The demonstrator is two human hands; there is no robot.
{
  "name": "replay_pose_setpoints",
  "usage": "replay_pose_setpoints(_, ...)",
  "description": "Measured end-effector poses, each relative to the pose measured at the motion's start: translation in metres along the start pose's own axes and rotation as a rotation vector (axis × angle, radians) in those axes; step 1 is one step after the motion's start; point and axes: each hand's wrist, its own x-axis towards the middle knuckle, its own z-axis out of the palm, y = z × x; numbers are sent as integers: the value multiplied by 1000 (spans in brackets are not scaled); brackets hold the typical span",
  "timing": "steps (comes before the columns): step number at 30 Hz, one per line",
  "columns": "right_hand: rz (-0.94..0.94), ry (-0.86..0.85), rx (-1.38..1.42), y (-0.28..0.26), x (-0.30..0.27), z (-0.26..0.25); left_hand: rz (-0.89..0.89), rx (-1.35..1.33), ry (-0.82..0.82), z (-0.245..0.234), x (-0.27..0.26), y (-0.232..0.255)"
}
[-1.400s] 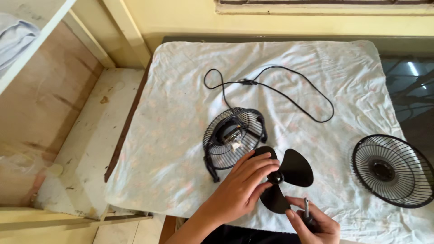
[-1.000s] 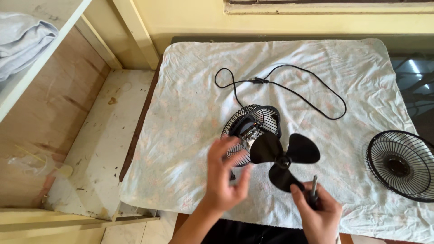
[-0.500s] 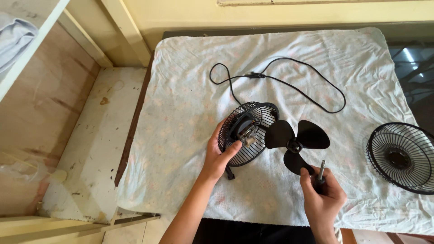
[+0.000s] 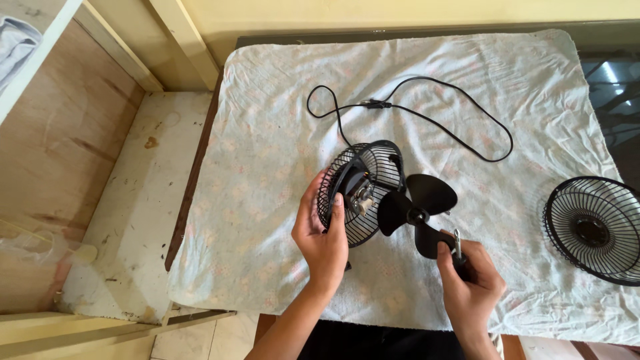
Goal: The person reassembles a small black electric fan on a cloth-covered table. They place the fan blades into the motor housing, attach the rear grille, and then secure the front grille using a screwdriver to tighten screws around the perimeter.
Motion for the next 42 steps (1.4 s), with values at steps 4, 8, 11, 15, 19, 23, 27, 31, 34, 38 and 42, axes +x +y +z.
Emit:
replay_pose_setpoints(4, -71, 14, -3, -11, 8, 6, 12, 22, 140, 8, -9, 5)
replay_pose_setpoints(8, -278, 17, -44, -22, 19, 12, 35, 30, 232, 7, -12, 2)
replay_pose_setpoints(11, -362, 0, -98, -27, 34, 21, 145, 73, 193, 7, -14, -1)
replay_pose_setpoints(15, -379, -7, -35, -28, 58, 29, 235, 130, 120, 3, -16, 0)
replay_pose_setpoints(19, -390, -73, -33, -25, 72, 22, 598, 495, 22, -12, -4, 8)
replay_pose_setpoints(23, -336, -38, 56, -14, 79, 24, 903, 1024, -148, -19, 6, 23)
replay_pose_setpoints(27, -124, -11, 129, 5, 83, 30, 829, 1242, -346, -14, 9, 45)
replay_pose_setpoints(31, -55, -28, 241, 19, 87, 26, 655, 1251, -574, -4, 25, 59)
replay_pose_setpoints(34, -31, -22, 235, 22, 87, 24, 593, 1328, -606, 4, 29, 62)
replay_pose_setpoints(38, -9, -41, 278, 22, 86, 23, 628, 1338, -566, 8, 27, 59)
replay_pose_setpoints(42, -19, -67, 245, 22, 86, 21, 652, 1286, -544, 7, 29, 54)
